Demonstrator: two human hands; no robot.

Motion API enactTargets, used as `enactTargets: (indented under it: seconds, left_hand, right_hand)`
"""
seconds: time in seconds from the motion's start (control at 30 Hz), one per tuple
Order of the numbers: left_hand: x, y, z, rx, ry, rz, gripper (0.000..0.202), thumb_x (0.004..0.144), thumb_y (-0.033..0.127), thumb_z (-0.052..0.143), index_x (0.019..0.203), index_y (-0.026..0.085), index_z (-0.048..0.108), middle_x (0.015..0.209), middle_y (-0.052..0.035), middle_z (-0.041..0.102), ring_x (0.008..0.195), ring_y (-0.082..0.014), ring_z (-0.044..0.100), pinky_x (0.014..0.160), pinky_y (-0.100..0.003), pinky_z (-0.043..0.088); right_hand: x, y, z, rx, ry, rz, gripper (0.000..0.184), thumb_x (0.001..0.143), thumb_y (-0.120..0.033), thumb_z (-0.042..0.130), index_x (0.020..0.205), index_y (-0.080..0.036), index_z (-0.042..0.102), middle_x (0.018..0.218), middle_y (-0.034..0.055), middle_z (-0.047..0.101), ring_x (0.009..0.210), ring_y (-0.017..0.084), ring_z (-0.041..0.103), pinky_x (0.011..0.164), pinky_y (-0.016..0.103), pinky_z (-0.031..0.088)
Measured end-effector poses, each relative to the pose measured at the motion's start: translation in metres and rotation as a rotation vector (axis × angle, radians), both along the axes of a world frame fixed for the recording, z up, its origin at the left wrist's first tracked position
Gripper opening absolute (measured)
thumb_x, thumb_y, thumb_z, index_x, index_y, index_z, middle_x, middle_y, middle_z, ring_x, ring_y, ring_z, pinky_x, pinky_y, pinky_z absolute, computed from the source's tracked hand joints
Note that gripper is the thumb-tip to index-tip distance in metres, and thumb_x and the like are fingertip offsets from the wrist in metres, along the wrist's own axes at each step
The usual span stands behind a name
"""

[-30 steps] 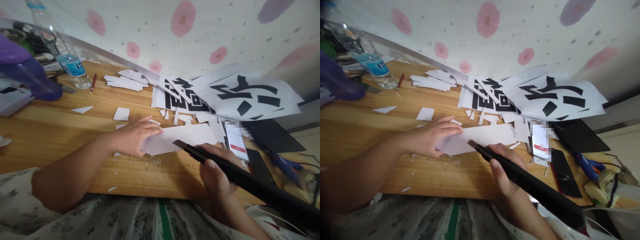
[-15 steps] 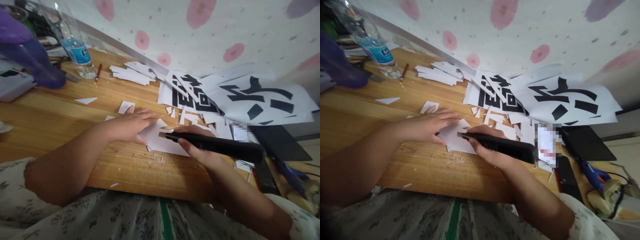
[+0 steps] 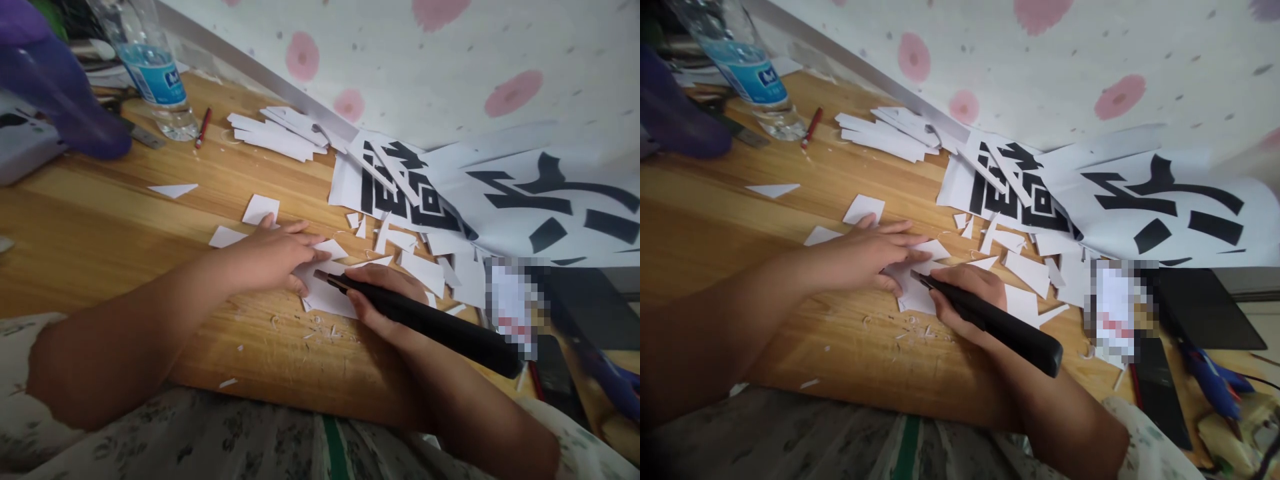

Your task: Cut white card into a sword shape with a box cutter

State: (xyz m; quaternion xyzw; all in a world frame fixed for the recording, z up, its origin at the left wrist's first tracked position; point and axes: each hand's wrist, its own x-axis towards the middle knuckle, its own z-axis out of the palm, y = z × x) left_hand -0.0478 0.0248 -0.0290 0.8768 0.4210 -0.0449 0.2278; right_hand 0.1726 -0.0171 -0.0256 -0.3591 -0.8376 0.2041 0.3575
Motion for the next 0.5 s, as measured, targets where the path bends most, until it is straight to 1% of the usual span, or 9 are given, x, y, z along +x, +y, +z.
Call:
enactTargets:
  seconds: [0.13, 0.23, 0.37, 0.5]
  left_hand:
    - [0.0013, -0.0007, 0.0011, -0.006, -0.033, 0.022, 0.069, 0.074, 0.036, 0.076, 0.137, 0.035, 0.048, 0.156, -0.0029, 0.034, 0.145, -0.0399, 0.02, 0.105, -0.077, 0.012]
    - [0.0013, -0.0011, 0.0016, -0.006, -0.056, 0.034, 0.069, 0.074, 0.034, 0.076, 0.137, 0.036, 0.049, 0.155, -0.0016, 0.034, 0.145, -0.039, 0.02, 0.107, -0.076, 0.01]
    - [0.0014, -0.002, 0.0039, -0.028, -0.046, 0.043, 0.069, 0.073, 0.033, 0.076, 0.137, 0.035, 0.049, 0.156, -0.0014, 0.033, 0.145, -0.039, 0.019, 0.107, -0.076, 0.008]
    - [0.0018, -0.003, 0.0058, -0.019, -0.054, 0.046, 0.065, 0.076, 0.029, 0.072, 0.137, 0.033, 0.049, 0.156, -0.0017, 0.032, 0.145, -0.038, 0.02, 0.107, -0.075, 0.009]
  right_hand:
    - [-0.0011, -0.0004, -0.0003, -0.016, -0.01, -0.006, 0.014, 0.08, -0.02, 0.065, 0.093, -0.024, 0.068, 0.078, 0.0019, 0.074, 0.066, 0.015, 0.07, 0.06, 0.026, 0.057]
    - [-0.0015, -0.0013, -0.0008, 0.009, -0.018, 0.018, 0.014, 0.08, -0.02, 0.065, 0.093, -0.024, 0.067, 0.078, 0.002, 0.073, 0.065, 0.015, 0.069, 0.059, 0.025, 0.057]
    - [-0.0019, -0.0026, -0.0022, 0.035, -0.026, 0.021, 0.015, 0.082, -0.019, 0.065, 0.096, -0.024, 0.065, 0.081, 0.0024, 0.073, 0.068, 0.014, 0.069, 0.061, 0.025, 0.057]
    - [-0.0018, -0.0038, -0.0049, 0.072, -0.03, 0.026, 0.016, 0.083, -0.02, 0.064, 0.098, -0.025, 0.064, 0.081, 0.0019, 0.072, 0.067, 0.015, 0.068, 0.06, 0.026, 0.057]
